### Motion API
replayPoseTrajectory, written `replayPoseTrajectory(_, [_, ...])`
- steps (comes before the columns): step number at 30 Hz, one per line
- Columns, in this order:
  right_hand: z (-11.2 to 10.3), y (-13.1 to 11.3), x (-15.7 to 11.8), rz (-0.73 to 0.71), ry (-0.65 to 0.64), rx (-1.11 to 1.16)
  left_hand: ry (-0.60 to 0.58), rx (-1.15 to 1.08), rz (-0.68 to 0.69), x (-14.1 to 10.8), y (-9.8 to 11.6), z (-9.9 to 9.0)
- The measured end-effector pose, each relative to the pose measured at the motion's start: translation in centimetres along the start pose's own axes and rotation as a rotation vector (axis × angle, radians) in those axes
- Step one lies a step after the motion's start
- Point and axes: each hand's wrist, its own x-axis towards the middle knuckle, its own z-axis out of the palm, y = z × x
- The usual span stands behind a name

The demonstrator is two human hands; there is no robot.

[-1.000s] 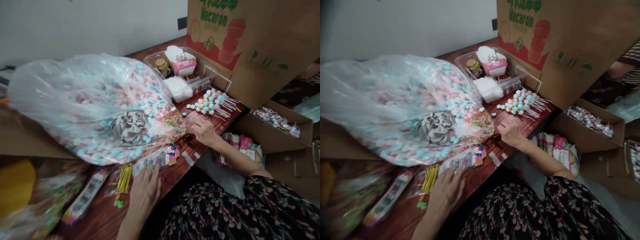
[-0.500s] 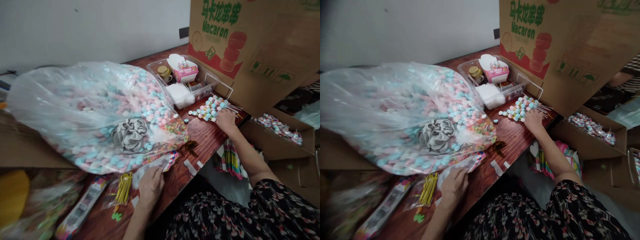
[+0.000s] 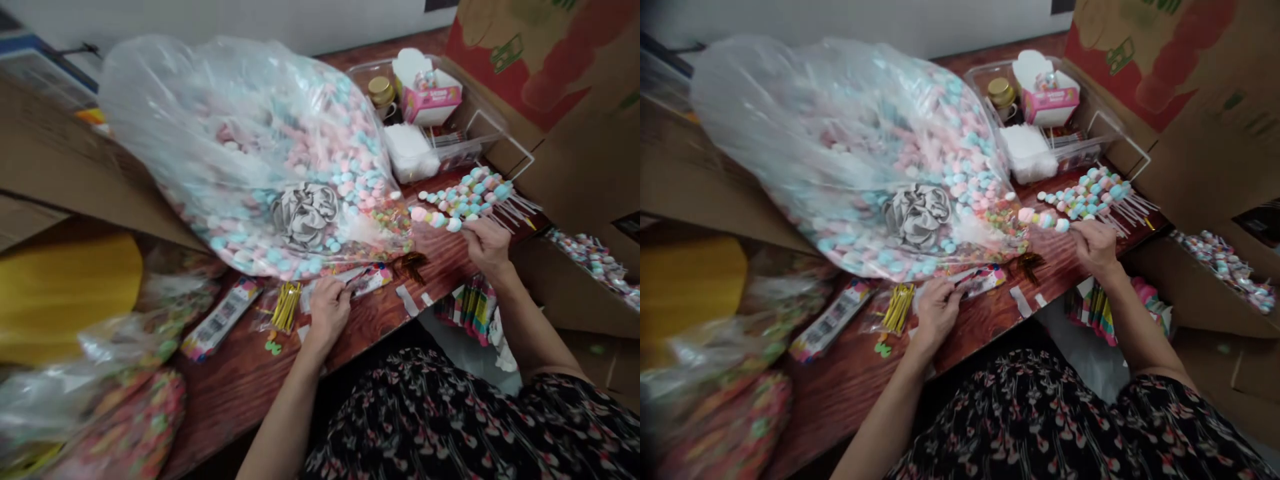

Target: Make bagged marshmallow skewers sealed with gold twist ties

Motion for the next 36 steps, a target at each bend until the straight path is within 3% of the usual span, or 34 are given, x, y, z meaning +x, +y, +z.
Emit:
replayPoseTrajectory(4, [0.1,-4.3,-1.4,-0.135,-0.15,0.126,-0.031,0.008,0.045,-0.4,-0.2,0.0])
replayPoseTrajectory(8, [0.7,-6.2,-3.0,-0.118,-0.16,0.215,-0.117,0.097,0.124,-1.1,0.0,0.0])
replayPoseTrajectory(14, [1.2,-6.8,-5.1,-0.034,-0.186,0.259,-0.103,-0.036,0.02,-1.0,0.8,0.1])
replayPoseTrajectory(22, [1.4,-8.0,-5.4,-0.003,-0.187,0.329,0.102,-0.132,-0.063,-0.3,0.4,0.9])
replayPoseTrajectory(24, [1.5,-8.2,-5.2,-0.013,-0.204,0.331,0.083,-0.128,-0.046,-0.4,0.0,0.9])
replayPoseTrajectory(29, [1.6,-7.5,-4.9,-0.025,-0.225,0.307,-0.094,-0.092,0.044,-0.9,-0.9,0.5])
replayPoseTrajectory(36, [1.7,-7.1,-4.6,-0.071,-0.235,0.305,-0.073,-0.236,-0.073,-0.4,-1.1,0.0])
